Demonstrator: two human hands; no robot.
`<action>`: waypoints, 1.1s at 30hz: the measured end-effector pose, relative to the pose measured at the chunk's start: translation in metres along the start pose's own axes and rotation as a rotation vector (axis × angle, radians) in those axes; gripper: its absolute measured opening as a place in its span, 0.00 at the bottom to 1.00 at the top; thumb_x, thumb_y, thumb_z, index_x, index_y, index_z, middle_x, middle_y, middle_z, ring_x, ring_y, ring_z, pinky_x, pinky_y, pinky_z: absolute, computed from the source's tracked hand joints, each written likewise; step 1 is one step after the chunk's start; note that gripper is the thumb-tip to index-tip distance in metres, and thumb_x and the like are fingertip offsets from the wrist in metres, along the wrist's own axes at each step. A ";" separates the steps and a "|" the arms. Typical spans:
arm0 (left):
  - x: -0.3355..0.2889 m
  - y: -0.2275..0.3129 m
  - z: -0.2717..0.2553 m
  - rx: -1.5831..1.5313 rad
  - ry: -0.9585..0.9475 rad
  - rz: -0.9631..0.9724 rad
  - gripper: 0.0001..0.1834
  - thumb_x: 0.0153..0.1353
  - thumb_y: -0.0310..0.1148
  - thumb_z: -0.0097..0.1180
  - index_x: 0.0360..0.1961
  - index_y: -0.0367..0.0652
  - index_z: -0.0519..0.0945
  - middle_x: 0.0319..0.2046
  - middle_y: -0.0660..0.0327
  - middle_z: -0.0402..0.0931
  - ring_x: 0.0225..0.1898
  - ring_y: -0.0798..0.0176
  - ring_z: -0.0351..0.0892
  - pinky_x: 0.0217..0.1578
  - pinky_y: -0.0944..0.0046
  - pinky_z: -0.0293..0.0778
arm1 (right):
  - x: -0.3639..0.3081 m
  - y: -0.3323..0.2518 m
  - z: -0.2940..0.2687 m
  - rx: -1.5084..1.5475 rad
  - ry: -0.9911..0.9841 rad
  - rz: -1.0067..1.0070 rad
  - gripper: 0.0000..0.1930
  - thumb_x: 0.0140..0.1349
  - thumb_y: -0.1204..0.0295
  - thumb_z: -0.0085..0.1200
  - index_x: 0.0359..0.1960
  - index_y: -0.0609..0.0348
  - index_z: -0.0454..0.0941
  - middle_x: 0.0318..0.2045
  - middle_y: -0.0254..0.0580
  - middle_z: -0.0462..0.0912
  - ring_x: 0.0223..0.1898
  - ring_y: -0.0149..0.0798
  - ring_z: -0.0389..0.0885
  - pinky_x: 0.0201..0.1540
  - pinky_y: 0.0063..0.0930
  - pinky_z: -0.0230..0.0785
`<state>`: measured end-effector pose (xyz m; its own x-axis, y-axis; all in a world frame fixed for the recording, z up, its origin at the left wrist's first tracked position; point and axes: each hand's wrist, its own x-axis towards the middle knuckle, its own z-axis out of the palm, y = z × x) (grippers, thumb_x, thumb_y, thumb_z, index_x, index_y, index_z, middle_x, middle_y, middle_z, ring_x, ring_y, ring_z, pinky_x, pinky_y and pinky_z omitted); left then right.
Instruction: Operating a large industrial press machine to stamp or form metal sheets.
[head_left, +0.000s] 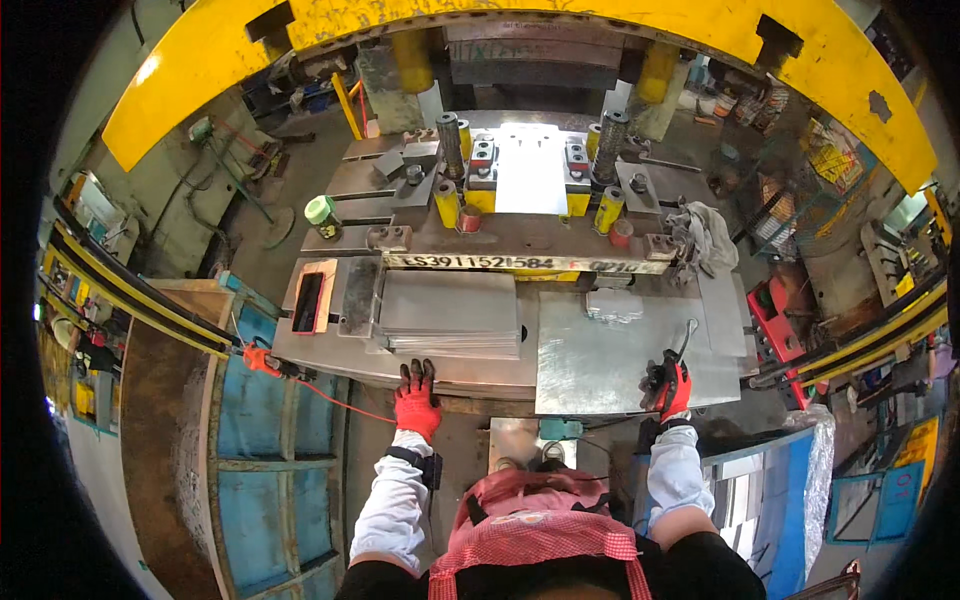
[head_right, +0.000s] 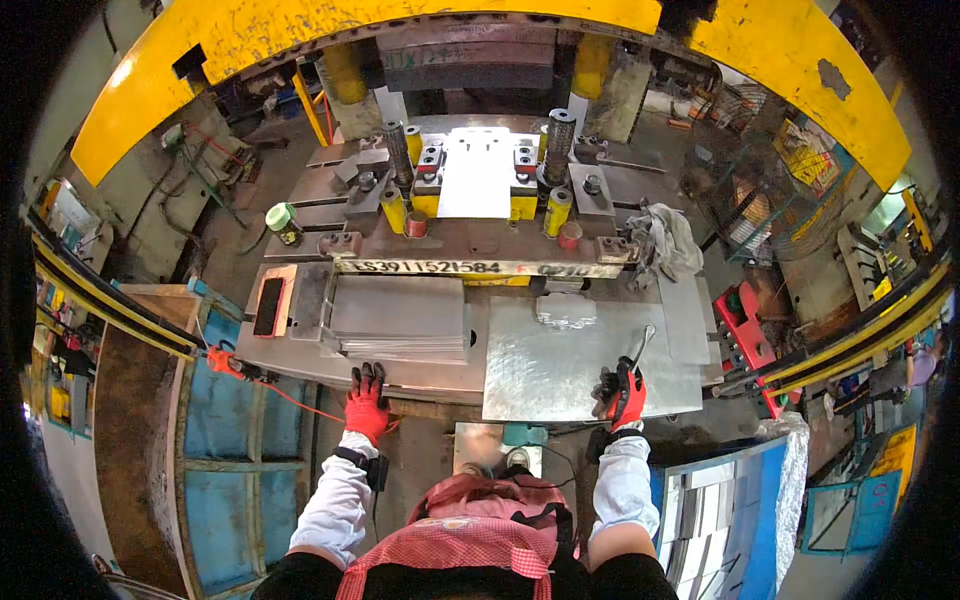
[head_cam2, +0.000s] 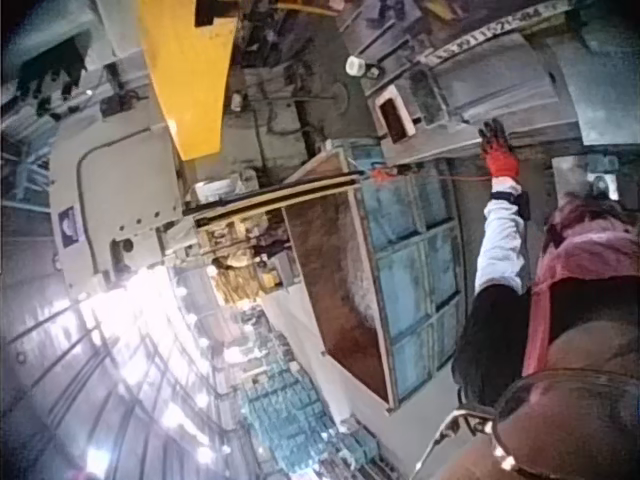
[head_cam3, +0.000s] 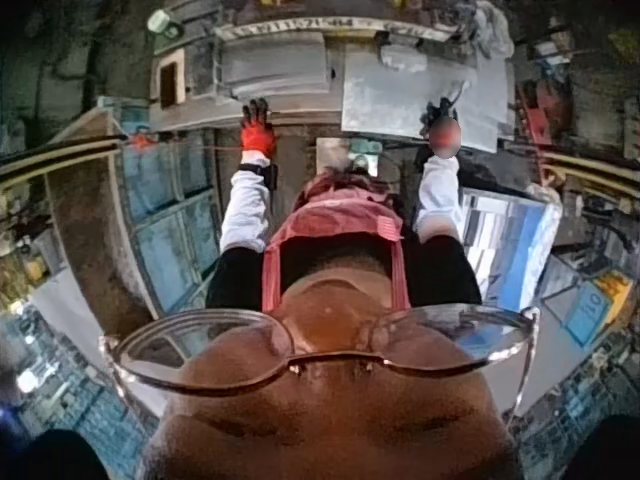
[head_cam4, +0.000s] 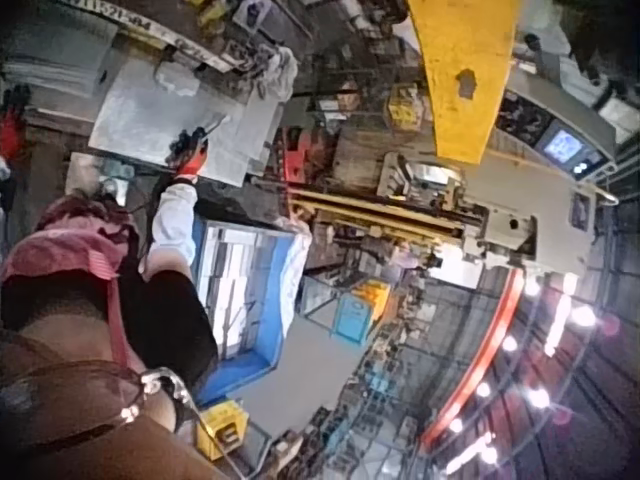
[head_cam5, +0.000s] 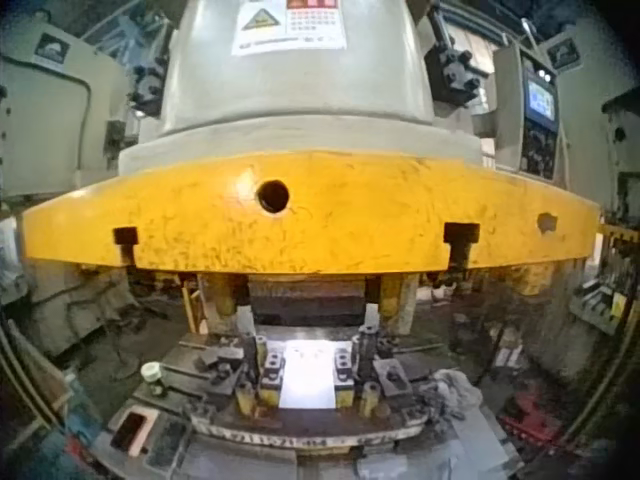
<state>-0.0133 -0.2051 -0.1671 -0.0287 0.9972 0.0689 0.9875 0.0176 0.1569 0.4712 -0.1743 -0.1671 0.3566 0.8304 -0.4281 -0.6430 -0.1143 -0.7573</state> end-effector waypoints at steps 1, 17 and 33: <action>-0.001 -0.006 0.005 0.008 -0.043 0.012 0.39 0.51 0.38 0.49 0.65 0.52 0.50 0.65 0.55 0.47 0.65 0.44 0.46 0.59 0.45 0.51 | 0.001 0.001 0.002 -0.014 0.003 -0.003 0.17 0.55 0.61 0.56 0.42 0.53 0.67 0.20 0.44 0.75 0.13 0.38 0.70 0.15 0.34 0.65; 0.004 -0.015 0.015 0.045 -0.003 0.030 0.31 0.49 0.42 0.52 0.57 0.49 0.65 0.58 0.54 0.59 0.58 0.45 0.59 0.55 0.47 0.57 | -0.008 0.001 0.013 -0.166 0.114 -0.089 0.15 0.56 0.59 0.54 0.32 0.54 0.66 0.18 0.41 0.72 0.12 0.38 0.69 0.15 0.33 0.65; 0.008 -0.016 0.018 -0.040 -0.133 -0.054 0.30 0.49 0.42 0.51 0.57 0.52 0.66 0.61 0.53 0.58 0.64 0.47 0.51 0.57 0.48 0.54 | -0.002 0.004 0.006 -0.059 0.087 -0.089 0.13 0.56 0.63 0.55 0.32 0.55 0.64 0.18 0.43 0.69 0.12 0.38 0.65 0.15 0.34 0.61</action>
<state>-0.0266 -0.1957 -0.1871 -0.0582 0.9958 -0.0713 0.9780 0.0712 0.1959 0.4639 -0.1736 -0.1663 0.4694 0.7885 -0.3973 -0.5659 -0.0767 -0.8209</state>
